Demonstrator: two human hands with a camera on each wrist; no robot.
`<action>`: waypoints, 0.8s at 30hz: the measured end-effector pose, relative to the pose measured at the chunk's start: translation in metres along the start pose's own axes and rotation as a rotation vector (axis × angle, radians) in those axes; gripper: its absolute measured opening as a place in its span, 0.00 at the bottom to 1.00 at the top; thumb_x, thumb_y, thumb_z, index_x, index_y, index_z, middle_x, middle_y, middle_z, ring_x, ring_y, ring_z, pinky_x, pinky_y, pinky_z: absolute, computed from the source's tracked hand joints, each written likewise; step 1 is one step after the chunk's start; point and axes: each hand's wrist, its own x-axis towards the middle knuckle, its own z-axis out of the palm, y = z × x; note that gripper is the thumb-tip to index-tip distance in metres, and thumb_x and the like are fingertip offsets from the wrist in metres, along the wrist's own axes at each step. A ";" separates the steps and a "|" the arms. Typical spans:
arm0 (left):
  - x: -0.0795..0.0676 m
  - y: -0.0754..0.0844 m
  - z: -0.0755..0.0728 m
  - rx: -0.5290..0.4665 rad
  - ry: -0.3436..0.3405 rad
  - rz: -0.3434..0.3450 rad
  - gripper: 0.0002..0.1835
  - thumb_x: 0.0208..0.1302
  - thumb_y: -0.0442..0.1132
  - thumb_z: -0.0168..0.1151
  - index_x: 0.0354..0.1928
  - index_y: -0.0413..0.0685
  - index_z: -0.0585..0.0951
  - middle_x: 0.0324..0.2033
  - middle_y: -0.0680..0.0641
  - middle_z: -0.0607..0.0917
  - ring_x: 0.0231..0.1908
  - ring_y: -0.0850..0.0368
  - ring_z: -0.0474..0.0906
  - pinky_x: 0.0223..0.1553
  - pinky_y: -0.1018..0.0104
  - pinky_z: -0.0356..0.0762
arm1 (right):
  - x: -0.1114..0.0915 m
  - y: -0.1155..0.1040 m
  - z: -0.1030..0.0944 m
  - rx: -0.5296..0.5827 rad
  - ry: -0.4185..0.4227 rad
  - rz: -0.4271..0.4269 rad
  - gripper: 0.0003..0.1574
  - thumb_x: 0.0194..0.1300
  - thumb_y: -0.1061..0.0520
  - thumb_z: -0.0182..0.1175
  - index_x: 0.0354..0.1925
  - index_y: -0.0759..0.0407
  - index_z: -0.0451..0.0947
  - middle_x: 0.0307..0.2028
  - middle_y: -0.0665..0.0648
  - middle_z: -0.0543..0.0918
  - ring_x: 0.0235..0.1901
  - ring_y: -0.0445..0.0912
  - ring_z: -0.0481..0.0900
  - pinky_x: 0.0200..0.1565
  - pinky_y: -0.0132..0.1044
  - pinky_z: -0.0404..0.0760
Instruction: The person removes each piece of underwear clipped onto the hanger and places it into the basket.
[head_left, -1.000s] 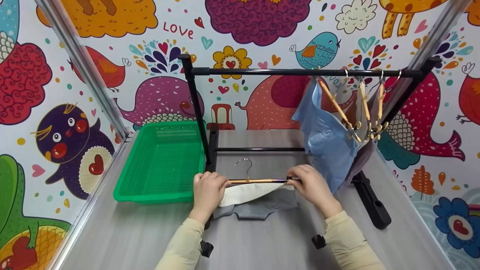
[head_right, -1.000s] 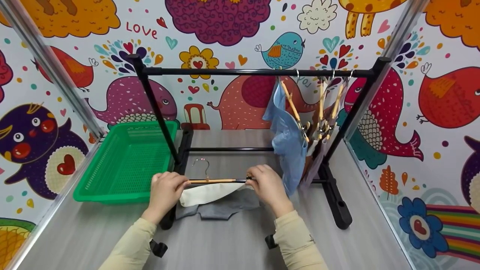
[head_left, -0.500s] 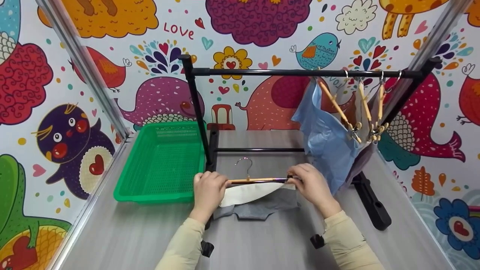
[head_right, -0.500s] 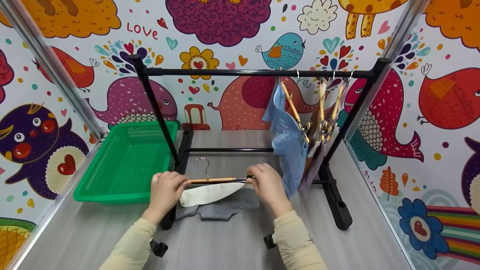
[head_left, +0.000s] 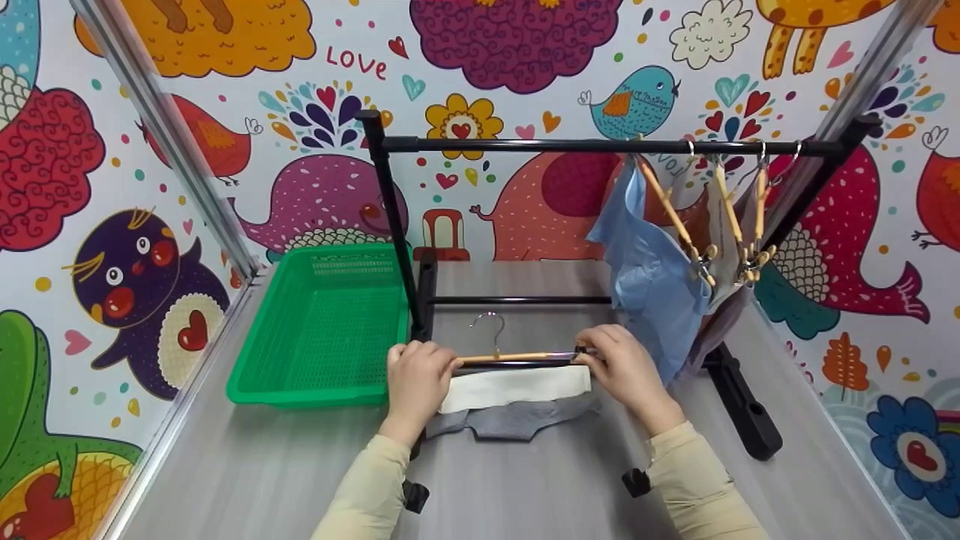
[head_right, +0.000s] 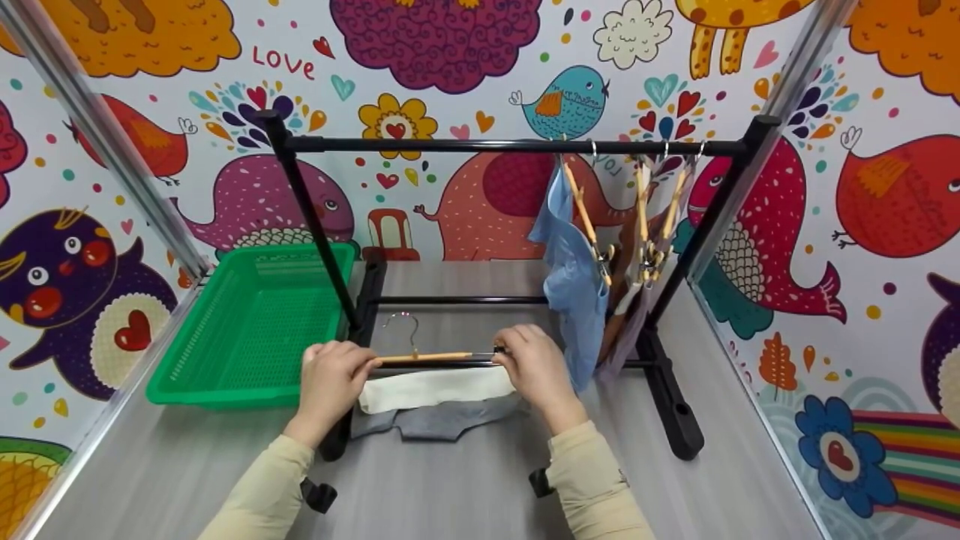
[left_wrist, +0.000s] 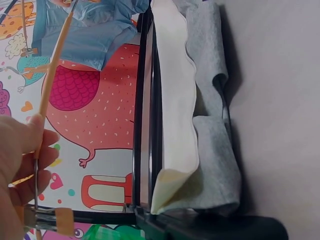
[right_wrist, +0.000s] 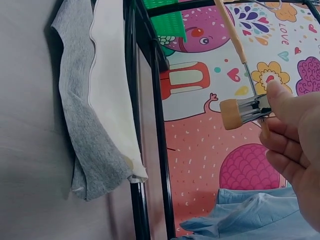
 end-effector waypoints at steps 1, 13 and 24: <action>0.000 0.000 0.000 0.002 0.000 0.000 0.07 0.57 0.46 0.73 0.29 0.52 0.88 0.26 0.52 0.84 0.31 0.52 0.77 0.46 0.47 0.68 | 0.000 0.000 0.000 0.002 -0.003 0.003 0.15 0.54 0.61 0.75 0.40 0.57 0.81 0.35 0.52 0.82 0.38 0.50 0.78 0.40 0.45 0.77; 0.000 0.000 -0.001 -0.001 0.002 0.001 0.07 0.56 0.45 0.73 0.29 0.51 0.88 0.26 0.52 0.84 0.30 0.52 0.77 0.46 0.47 0.68 | -0.003 0.000 -0.002 -0.007 -0.064 0.040 0.16 0.58 0.59 0.73 0.45 0.56 0.82 0.38 0.52 0.83 0.40 0.50 0.79 0.45 0.47 0.77; 0.000 0.002 0.000 0.000 -0.007 -0.010 0.07 0.57 0.46 0.73 0.29 0.52 0.88 0.26 0.52 0.84 0.31 0.52 0.77 0.47 0.47 0.68 | 0.000 -0.002 -0.001 -0.036 -0.036 -0.005 0.25 0.55 0.57 0.75 0.51 0.61 0.81 0.41 0.54 0.82 0.41 0.50 0.78 0.44 0.48 0.77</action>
